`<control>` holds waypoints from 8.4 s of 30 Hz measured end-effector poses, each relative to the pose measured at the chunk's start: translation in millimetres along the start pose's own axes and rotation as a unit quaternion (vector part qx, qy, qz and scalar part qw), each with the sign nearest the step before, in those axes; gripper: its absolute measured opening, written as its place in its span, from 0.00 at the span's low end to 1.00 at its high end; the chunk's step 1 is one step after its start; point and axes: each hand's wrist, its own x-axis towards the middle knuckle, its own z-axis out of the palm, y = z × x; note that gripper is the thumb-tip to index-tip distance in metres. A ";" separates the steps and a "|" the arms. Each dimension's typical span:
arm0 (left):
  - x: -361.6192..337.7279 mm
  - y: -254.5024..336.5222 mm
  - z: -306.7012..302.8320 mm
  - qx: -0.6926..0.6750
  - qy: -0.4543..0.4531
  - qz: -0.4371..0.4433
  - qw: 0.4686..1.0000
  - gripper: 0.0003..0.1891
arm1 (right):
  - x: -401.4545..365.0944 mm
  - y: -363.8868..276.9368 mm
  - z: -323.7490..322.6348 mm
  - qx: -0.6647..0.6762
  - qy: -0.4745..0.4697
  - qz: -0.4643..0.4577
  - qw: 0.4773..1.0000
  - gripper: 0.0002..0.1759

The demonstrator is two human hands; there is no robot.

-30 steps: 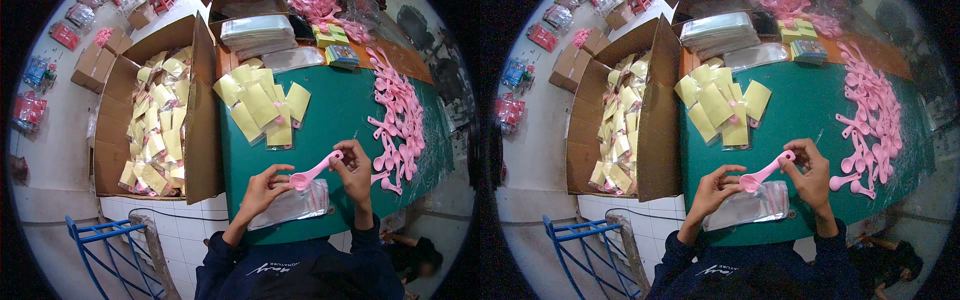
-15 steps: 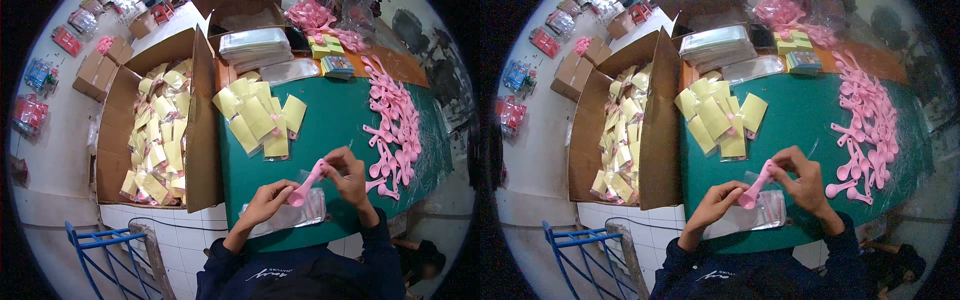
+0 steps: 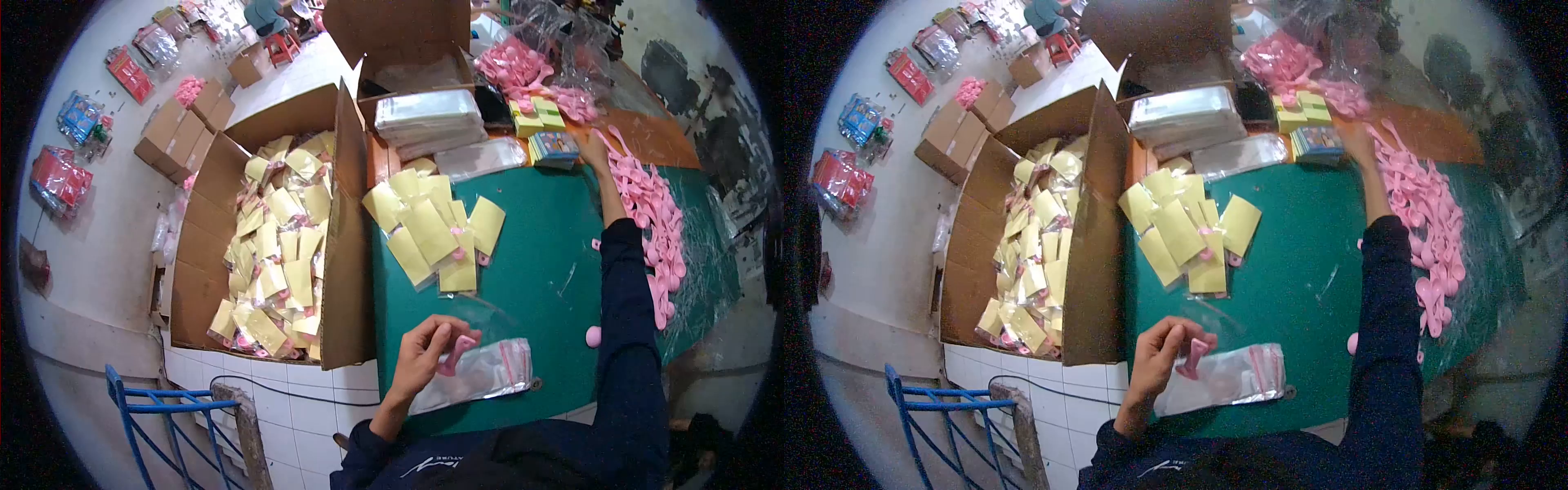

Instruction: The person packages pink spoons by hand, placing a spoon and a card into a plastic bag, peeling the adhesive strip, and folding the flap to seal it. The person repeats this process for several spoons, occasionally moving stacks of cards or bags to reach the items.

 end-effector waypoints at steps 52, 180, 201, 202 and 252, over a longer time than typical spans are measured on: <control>5.7 4.0 -18.8 0.264 -0.139 -0.026 0.954 0.40 | -295.2 -103.1 -64.3 0.343 -0.431 -0.107 0.828 0.09; -72.4 -36.9 0.7 0.187 0.001 -0.043 0.981 0.14 | -401.5 -101.2 -38.2 0.365 -0.287 -0.180 0.867 0.09; -57.8 -52.0 22.8 0.197 0.160 -0.039 0.967 0.13 | -407.1 -109.4 -29.4 0.437 -0.312 0.106 0.837 0.11; -57.5 -51.4 23.5 0.193 0.170 -0.028 0.966 0.13 | -407.4 -109.6 -29.6 0.435 -0.317 0.102 0.837 0.11; 113.8 -15.9 -27.3 -0.053 0.093 0.137 0.985 0.40 | -249.4 -168.9 38.8 0.630 -0.290 0.038 0.720 0.42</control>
